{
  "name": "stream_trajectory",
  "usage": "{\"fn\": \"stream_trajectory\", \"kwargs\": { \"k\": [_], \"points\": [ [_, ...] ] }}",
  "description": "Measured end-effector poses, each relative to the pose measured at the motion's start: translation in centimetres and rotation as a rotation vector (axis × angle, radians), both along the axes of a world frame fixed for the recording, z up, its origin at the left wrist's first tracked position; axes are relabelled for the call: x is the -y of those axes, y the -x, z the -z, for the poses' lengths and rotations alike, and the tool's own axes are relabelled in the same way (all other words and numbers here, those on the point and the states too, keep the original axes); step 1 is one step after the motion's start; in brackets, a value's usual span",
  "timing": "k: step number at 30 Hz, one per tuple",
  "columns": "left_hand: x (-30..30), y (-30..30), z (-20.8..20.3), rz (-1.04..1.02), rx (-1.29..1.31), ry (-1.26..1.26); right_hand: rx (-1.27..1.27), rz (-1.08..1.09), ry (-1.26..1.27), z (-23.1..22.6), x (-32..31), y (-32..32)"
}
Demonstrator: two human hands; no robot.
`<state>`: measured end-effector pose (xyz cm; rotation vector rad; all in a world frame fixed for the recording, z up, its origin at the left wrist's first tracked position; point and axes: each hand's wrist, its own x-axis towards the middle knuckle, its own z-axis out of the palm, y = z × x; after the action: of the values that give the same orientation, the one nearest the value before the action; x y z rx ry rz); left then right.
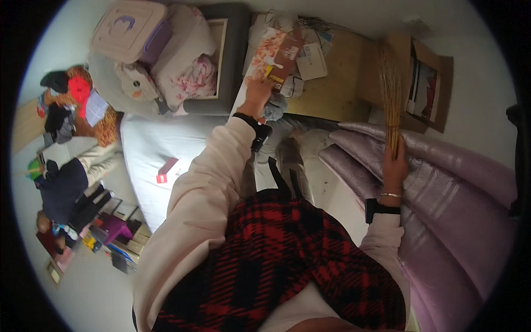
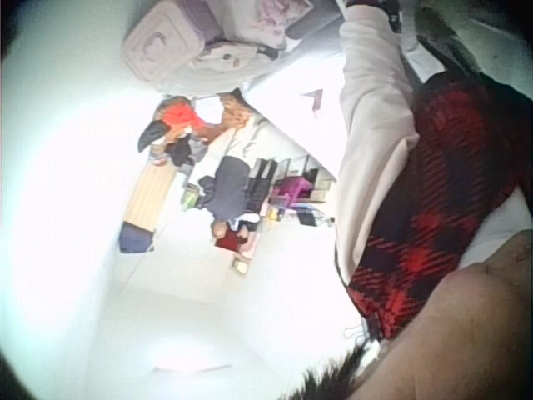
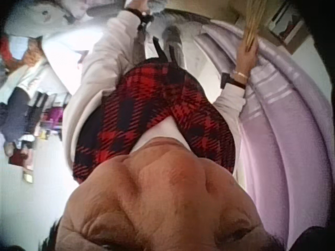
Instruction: The person organizes items on a cluttered table in a bedroom. They move a box, handle a cable, and sort through papers while holding a broom. The person places items on the bed and rearranges objects on the table.
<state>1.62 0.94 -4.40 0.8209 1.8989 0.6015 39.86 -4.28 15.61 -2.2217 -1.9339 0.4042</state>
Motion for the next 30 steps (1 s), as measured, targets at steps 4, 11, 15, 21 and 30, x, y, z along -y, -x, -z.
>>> {"fn": "stream_trajectory", "kwargs": {
  "k": [4,11,15,21,30],
  "points": [
    [-1.3,1.6,0.2,0.213,0.023,-0.002,-0.016,0.033,-0.076,0.4,3.1,-2.2],
    [0.1,3.3,-8.9,-0.155,0.481,0.067,-0.060,0.058,-0.134,0.4,5.7,-4.6],
    [2.4,5.2,-18.2,-0.253,0.515,0.084,-0.092,0.158,0.073,0.5,6.2,-4.4],
    [7.8,6.5,-23.1,-0.213,0.382,0.040,-0.145,0.036,0.075,1.7,5.4,-3.8],
    [22.1,8.8,-26.5,-0.435,0.204,0.080,-0.118,-0.183,-0.033,4.2,3.9,-4.4]
  ]
}}
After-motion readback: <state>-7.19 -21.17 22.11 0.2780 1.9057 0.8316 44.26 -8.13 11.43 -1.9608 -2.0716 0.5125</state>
